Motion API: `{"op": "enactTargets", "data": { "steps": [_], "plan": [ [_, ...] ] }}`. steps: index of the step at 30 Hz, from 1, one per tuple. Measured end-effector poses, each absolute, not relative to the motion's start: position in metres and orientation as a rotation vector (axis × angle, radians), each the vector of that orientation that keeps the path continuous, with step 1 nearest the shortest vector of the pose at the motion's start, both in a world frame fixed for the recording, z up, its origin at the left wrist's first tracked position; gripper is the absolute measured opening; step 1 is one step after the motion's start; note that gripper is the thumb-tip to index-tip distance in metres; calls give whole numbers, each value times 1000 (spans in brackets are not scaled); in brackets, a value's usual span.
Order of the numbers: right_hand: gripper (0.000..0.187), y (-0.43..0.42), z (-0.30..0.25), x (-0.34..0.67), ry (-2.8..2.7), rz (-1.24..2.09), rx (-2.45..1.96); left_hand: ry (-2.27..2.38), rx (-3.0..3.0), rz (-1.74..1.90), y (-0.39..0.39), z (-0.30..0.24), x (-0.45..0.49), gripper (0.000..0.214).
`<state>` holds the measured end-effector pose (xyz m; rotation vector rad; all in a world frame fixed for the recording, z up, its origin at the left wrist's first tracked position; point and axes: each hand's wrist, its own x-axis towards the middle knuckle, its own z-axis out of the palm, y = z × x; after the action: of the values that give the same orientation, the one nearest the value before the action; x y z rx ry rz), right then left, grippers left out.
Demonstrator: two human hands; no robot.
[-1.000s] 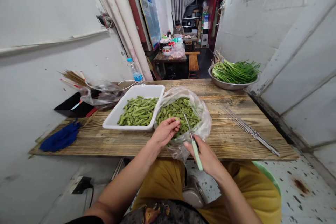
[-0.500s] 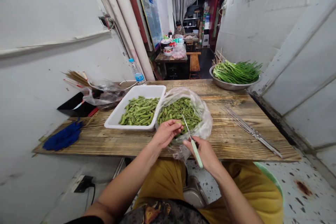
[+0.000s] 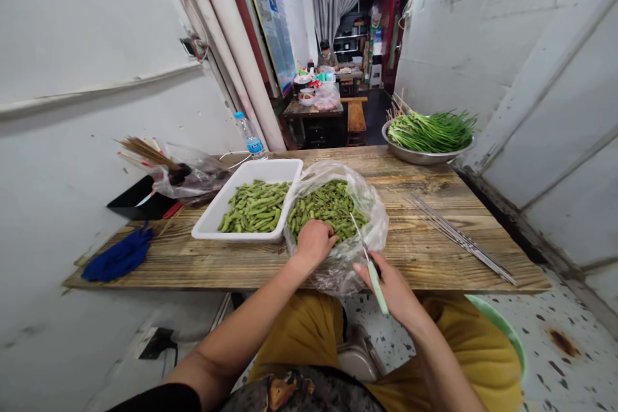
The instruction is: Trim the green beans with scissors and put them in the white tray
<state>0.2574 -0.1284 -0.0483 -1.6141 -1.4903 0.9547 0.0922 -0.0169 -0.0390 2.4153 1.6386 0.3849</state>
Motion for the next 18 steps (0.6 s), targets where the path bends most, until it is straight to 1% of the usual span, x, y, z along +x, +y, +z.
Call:
{"op": "enactTargets", "data": {
  "steps": [2, 4, 9, 11, 14, 18],
  "plan": [
    [43, -129, -51, 259, -1548, 964, -1615, 1643, 2435, 331, -16, -40, 96, 19],
    [40, -129, -53, 260, -1591, 972, -1624, 1572, 2356, 361, -12, -41, 95, 17],
    [41, -127, -52, 258, -1601, 959, -1673, 1423, 1867, 676, 0, -42, 86, 19],
    [40, -126, -48, 257, -1605, 978, -1660, 1293, 1691, 731, 0, -40, 84, 20],
    [37, -124, -41, 256, -1618, 1004, -1600, 1122, 1586, 690, -4, -34, 82, 20],
    [35, -121, -38, 255, -1648, 1001, -1555, 1024, 1589, 620, -10, -25, 80, 19]
  ]
}}
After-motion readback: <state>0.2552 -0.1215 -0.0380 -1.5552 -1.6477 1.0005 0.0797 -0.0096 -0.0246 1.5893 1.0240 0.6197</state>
